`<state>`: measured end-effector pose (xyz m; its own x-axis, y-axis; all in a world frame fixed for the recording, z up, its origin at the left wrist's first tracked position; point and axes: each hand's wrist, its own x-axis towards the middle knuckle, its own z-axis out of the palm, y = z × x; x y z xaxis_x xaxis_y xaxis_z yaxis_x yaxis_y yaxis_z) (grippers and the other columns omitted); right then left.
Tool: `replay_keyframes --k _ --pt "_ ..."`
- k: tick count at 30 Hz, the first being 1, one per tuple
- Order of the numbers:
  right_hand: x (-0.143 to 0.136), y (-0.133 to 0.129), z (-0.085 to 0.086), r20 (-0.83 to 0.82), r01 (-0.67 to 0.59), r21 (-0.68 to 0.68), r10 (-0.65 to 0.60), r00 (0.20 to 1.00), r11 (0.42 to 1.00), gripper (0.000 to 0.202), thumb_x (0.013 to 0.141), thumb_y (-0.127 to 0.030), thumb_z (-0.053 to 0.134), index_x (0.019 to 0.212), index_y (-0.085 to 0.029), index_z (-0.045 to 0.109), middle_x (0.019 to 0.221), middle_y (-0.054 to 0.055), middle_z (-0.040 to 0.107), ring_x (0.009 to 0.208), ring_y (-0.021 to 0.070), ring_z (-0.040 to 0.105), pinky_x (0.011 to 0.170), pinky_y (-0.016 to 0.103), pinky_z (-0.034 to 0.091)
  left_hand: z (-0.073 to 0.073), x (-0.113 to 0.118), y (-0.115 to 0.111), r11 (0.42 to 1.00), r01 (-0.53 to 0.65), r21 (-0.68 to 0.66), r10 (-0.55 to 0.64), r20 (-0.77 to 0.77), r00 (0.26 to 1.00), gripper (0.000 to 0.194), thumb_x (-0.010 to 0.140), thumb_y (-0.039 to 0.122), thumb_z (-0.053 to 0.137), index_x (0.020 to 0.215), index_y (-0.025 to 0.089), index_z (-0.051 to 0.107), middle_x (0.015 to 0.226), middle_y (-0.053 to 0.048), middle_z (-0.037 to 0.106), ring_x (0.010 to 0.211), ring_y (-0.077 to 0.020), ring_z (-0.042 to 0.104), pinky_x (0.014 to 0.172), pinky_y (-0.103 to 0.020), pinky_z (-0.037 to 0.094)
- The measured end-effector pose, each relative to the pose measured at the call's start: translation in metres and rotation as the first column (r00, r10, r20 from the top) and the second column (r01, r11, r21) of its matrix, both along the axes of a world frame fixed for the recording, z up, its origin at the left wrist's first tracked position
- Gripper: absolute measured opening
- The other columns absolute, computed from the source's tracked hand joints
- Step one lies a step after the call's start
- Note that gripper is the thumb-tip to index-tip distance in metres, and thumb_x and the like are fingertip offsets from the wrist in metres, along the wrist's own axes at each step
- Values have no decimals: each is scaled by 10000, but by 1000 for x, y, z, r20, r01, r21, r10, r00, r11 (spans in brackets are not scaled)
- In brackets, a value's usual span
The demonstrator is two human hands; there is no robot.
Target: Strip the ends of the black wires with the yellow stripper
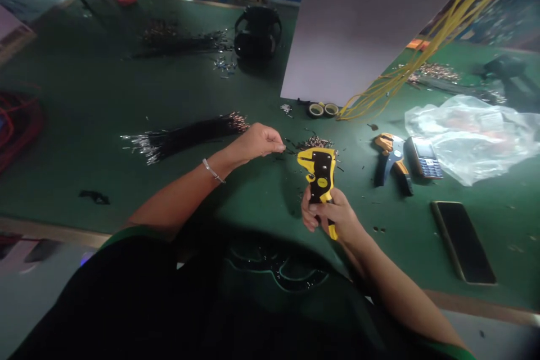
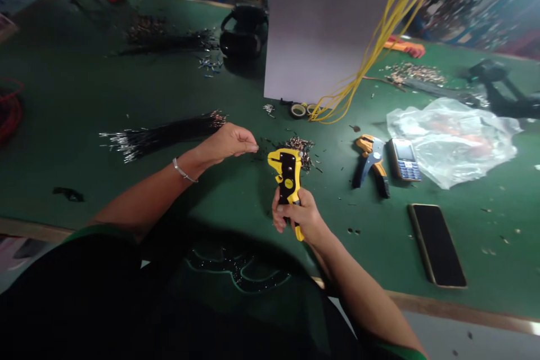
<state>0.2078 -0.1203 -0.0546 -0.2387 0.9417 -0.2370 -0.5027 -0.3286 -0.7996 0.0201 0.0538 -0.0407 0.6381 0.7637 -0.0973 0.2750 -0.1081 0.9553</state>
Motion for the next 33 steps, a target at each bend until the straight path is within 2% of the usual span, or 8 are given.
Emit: replay_keyframes --k 4,7,10,21,26,30,33 --pt "0 3 -12 119 36 52 -42 992 998 158 675 -119 673 805 -161 594 567 -47 572 432 129 549 510 361 551 -6 4 0 999 -47 8 47 10 999 131 740 194 684 621 148 653 434 53 436 413 -48 346 455 -242 217" --pt "-1 5 -19 186 55 69 -67 980 996 167 664 -119 671 798 -160 578 568 -44 580 422 117 535 479 321 516 -8 4 1 997 -79 15 79 14 997 140 735 202 688 613 147 645 442 51 441 416 -49 347 453 -244 217" --pt "-4 5 -22 170 68 58 -77 982 996 194 651 -111 671 793 -168 552 583 -50 566 394 91 479 402 270 439 -11 4 3 995 -88 36 88 13 996 136 730 201 686 617 139 643 442 56 433 415 -46 342 448 -237 214" --pt "-10 5 -27 141 98 12 -98 985 995 189 652 -118 652 774 -181 523 495 -82 479 346 59 368 327 206 324 -16 7 5 994 -100 33 99 24 995 116 701 192 692 609 135 650 441 54 444 416 -49 338 457 -244 215" --pt "-10 5 -25 111 82 28 -84 990 996 224 637 -117 666 815 -176 544 576 -53 521 404 77 421 386 239 366 -11 5 4 997 -61 -43 63 44 997 116 705 163 675 600 128 639 420 65 423 404 -43 335 449 -226 212" --pt "-4 8 -22 25 23 48 -24 999 999 239 620 -119 660 820 -180 544 575 -57 492 424 86 413 415 254 365 -10 2 5 992 -117 -38 120 60 991 124 719 143 674 600 131 642 417 61 436 401 -37 339 448 -223 211" --pt "1 10 -19 45 57 61 -60 997 996 236 626 -124 646 836 -174 551 611 -39 498 462 101 440 450 270 373 -12 1 7 996 -80 -34 82 73 994 111 727 145 681 620 131 653 431 58 451 402 -36 349 447 -220 223"
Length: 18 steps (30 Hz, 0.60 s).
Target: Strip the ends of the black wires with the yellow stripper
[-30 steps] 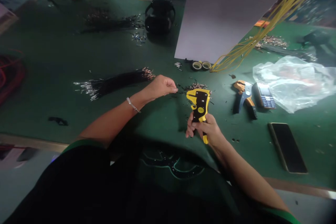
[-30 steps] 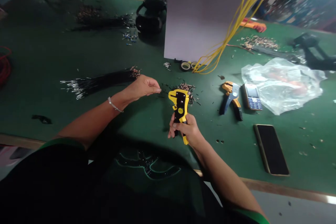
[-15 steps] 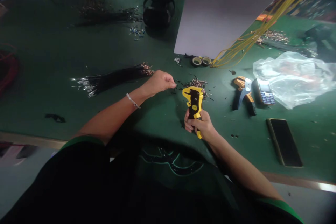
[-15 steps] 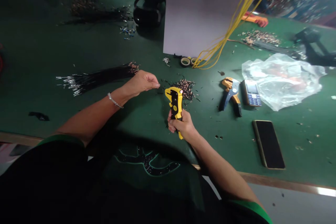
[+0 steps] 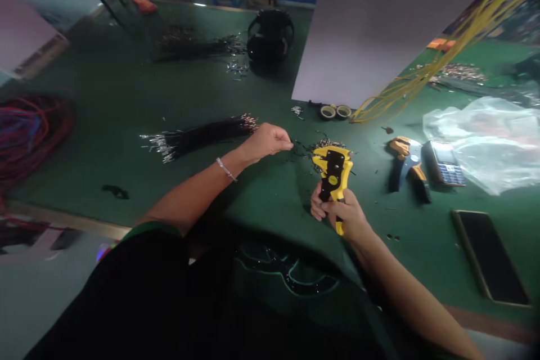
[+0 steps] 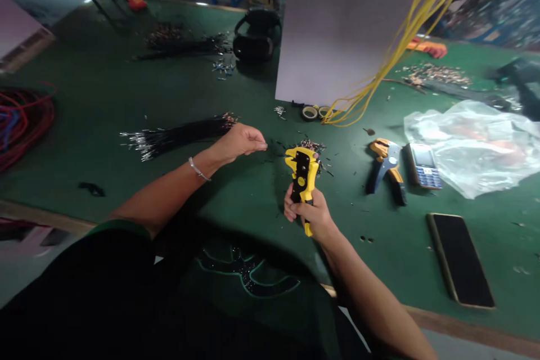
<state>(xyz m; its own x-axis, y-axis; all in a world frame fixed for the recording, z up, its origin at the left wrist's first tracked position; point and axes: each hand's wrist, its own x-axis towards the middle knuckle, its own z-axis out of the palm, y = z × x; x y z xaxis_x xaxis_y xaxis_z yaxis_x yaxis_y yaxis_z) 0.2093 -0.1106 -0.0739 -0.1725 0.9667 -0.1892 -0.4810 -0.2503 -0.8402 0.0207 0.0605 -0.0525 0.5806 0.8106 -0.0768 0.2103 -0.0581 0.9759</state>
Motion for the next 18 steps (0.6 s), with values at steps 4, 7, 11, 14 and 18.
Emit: replay_keyframes --k 4,7,11,14,18 --pt "5 3 6 -2 24 4 -24 1000 1000 247 604 -128 635 833 -176 554 619 -37 492 478 109 430 478 288 377 0 -1 1 999 -20 48 21 -13 1000 113 729 148 682 623 123 653 429 58 452 401 -34 355 441 -214 228" --pt "4 4 9 5 -9 3 9 1000 1000 267 595 -135 641 847 -174 563 642 -24 516 509 125 456 507 308 396 2 -1 -1 999 -12 52 13 -15 1000 104 731 152 683 636 118 659 427 60 450 403 -33 354 440 -208 232" --pt "1 2 9 -7 -72 23 72 997 997 302 593 -145 664 880 -170 575 691 -4 553 579 155 511 575 345 430 8 1 -6 1000 6 15 -6 1 1000 109 729 151 682 629 118 655 427 62 450 403 -31 353 440 -205 233" --pt "0 0 8 -33 -98 30 99 994 995 315 592 -148 671 893 -168 581 700 0 561 589 160 518 587 349 434 11 2 -8 1000 3 -14 -3 12 1000 122 727 138 674 609 123 645 421 64 447 399 -30 348 439 -206 224" --pt "1 0 8 -52 -90 35 92 994 995 322 592 -129 660 904 -163 586 707 0 562 599 163 531 598 352 450 12 1 -5 1000 -7 -11 7 26 1000 125 727 140 672 606 125 645 411 64 445 398 -31 345 444 -208 223"
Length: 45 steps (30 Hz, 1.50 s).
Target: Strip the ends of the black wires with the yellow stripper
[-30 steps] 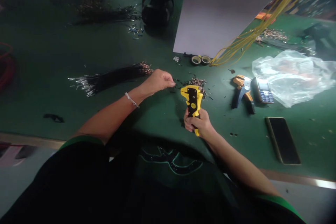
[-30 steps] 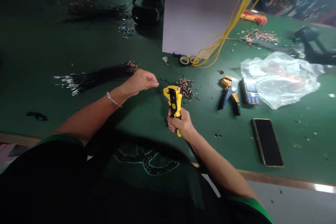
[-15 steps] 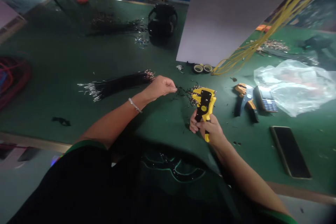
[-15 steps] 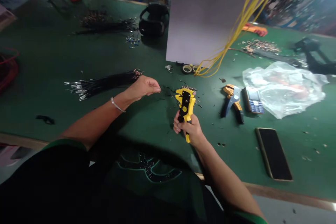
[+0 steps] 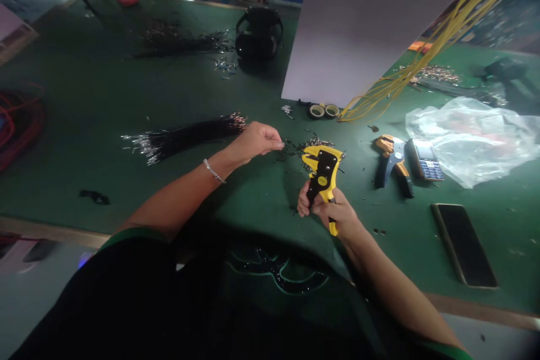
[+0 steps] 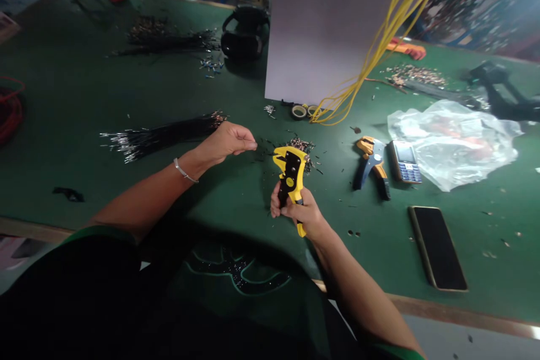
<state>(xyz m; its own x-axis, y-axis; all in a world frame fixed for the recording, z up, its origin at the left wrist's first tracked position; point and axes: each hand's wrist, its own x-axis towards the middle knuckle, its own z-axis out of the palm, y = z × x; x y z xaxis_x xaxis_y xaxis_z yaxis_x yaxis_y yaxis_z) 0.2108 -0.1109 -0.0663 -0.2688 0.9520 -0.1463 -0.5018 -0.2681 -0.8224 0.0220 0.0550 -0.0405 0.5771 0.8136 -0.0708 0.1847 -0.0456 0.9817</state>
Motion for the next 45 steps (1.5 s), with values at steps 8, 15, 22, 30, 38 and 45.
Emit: replay_keyframes --k 8,15,22,30,38,45 --pt "0 3 -5 -29 -82 12 82 996 997 315 589 -151 693 887 -170 590 707 -6 556 596 162 539 592 357 463 0 -1 0 1000 14 -20 -14 8 1000 112 713 132 678 605 125 650 406 60 443 398 -29 339 441 -206 211" --pt "-1 2 -4 -38 -106 7 106 994 994 313 577 -129 684 878 -164 605 706 1 572 602 165 543 598 364 470 5 -1 -3 998 49 -31 -49 3 999 99 711 103 667 615 120 658 401 62 438 391 -31 339 443 -208 209" --pt "-2 1 -6 -11 -98 -17 98 995 995 291 597 -171 727 860 -173 603 680 -9 573 570 159 535 566 355 479 2 -1 -3 997 80 10 -80 -3 997 109 722 132 670 614 138 664 403 60 434 403 -38 353 457 -212 243" --pt "-7 -5 -5 19 -23 -12 23 1000 1000 218 684 -200 737 842 -163 591 638 -19 547 483 125 494 474 314 451 5 0 -3 997 82 2 -82 -18 996 102 712 106 665 611 121 663 394 63 435 392 -33 346 444 -196 239" --pt "-15 -10 2 50 12 -54 -9 999 998 200 685 -191 732 792 -174 564 604 -37 532 432 86 428 412 259 383 1 0 -2 995 95 -31 -95 -4 995 99 694 114 667 596 125 664 409 55 452 396 -32 343 445 -206 223" --pt "-17 -10 -1 78 51 -73 -45 996 996 190 676 -167 708 784 -180 552 591 -45 531 417 74 416 395 243 364 -7 1 1 996 87 -16 -87 -11 996 116 699 118 674 586 139 659 404 58 440 391 -36 339 451 -226 215"
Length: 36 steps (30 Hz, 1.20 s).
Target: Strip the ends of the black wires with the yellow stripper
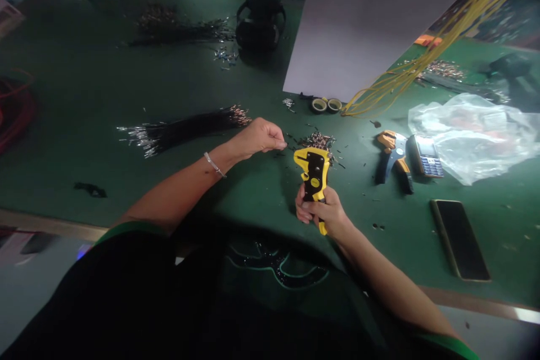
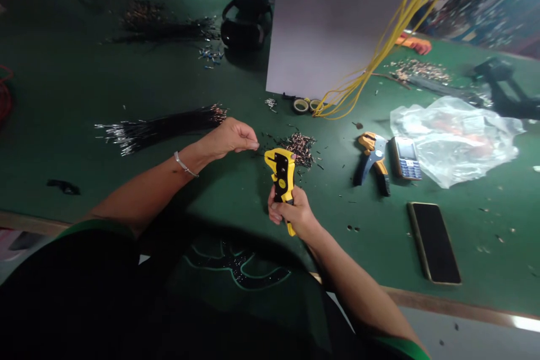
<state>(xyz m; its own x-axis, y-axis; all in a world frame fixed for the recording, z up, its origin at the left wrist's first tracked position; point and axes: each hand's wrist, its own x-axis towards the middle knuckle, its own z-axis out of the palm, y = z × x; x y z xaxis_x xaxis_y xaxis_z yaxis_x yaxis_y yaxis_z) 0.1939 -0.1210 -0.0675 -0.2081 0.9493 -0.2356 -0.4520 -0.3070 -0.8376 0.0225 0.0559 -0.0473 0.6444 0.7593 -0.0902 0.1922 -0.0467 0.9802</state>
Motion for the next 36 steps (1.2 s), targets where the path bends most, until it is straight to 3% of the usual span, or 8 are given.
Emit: replay_keyframes --k 18,32,36 --pt "2 6 0 -69 56 -83 -62 996 995 209 590 -88 649 762 -169 561 577 -45 558 401 69 413 371 217 346 -9 4 0 1000 -19 4 19 -2 1000 129 713 69 664 593 115 651 414 52 461 382 -25 348 429 -208 210" --pt "3 5 2 -33 87 -71 -89 995 994 180 599 -94 633 735 -174 547 498 -66 509 345 57 355 313 195 303 -7 5 -3 997 -70 12 70 -37 997 151 695 91 669 558 135 625 405 62 431 382 -28 331 427 -227 197" --pt "8 9 5 -31 135 -45 -137 990 990 206 592 -88 625 766 -171 555 560 -44 536 397 72 406 363 216 338 -6 2 -1 999 -47 24 47 -6 999 144 699 121 676 566 140 623 410 64 427 392 -31 331 436 -225 203"
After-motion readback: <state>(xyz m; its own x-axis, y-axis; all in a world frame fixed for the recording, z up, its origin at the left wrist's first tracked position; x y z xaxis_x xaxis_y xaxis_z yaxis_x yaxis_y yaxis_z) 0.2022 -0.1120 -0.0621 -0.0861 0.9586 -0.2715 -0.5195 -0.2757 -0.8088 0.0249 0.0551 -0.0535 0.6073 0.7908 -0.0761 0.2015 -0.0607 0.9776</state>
